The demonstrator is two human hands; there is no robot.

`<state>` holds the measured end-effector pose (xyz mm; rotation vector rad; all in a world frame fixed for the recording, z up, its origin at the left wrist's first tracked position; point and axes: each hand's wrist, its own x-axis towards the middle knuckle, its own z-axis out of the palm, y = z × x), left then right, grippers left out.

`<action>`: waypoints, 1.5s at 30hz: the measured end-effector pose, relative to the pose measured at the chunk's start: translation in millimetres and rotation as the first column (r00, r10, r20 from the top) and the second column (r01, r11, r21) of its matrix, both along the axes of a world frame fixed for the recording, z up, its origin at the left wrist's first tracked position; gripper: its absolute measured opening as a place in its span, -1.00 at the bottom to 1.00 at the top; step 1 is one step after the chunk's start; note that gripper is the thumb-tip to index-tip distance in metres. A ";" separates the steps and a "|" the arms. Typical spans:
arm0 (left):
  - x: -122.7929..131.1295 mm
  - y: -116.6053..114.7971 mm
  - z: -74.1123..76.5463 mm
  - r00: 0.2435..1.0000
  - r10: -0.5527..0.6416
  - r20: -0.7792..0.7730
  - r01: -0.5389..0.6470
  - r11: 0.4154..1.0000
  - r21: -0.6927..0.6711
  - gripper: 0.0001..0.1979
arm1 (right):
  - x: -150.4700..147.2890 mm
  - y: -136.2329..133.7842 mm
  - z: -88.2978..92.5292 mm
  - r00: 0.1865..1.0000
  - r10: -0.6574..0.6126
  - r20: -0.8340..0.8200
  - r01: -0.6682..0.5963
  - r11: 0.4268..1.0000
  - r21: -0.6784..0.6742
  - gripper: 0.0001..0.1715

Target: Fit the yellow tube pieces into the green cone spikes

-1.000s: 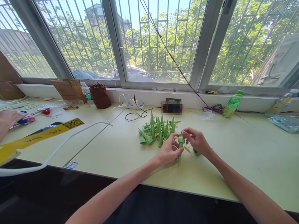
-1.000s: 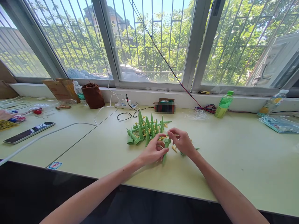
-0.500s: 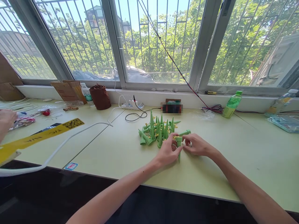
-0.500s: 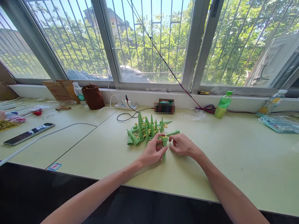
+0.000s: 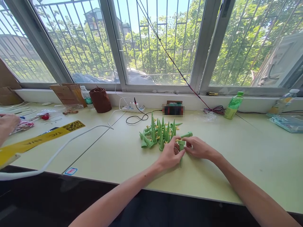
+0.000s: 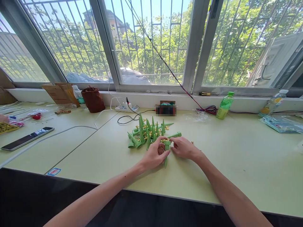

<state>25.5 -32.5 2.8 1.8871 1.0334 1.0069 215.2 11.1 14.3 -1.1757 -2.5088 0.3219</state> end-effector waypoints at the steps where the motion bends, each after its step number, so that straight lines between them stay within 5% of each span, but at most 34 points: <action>1: 0.0 0.1 0.0 1.000 0.000 -0.003 0.000 1.000 0.001 -0.56 | -0.4 0.2 -0.2 1.000 -0.004 -0.004 0.004 1.000 0.000 -0.69; 12: 0.4 1.5 -0.8 0.999 0.014 -0.052 -0.011 0.998 0.056 -0.57 | -3.4 -0.6 0.4 0.998 0.055 -0.019 -0.055 0.998 0.024 -0.88; 19: 0.1 2.4 -0.7 0.997 0.020 -0.070 -0.015 0.997 0.072 -0.62 | -3.7 3.4 -5.1 0.996 0.071 -0.048 -0.070 0.997 0.011 -0.69; 26: -0.9 4.9 -3.8 0.996 0.033 -0.087 -0.027 0.997 0.073 -0.61 | -8.5 6.6 -5.2 0.994 0.029 -0.104 -0.028 0.999 0.016 -0.84; 39: 2.6 5.5 -4.7 0.997 0.041 -0.070 -0.033 0.993 0.111 -0.63 | -14.9 11.8 -12.3 0.906 0.038 -0.422 0.039 0.984 0.173 -0.71; 45: 3.3 5.9 -6.0 0.996 0.076 -0.038 -0.069 0.985 0.156 -0.64 | -26.5 9.6 -12.7 0.834 0.093 -0.544 0.140 0.918 0.372 -0.75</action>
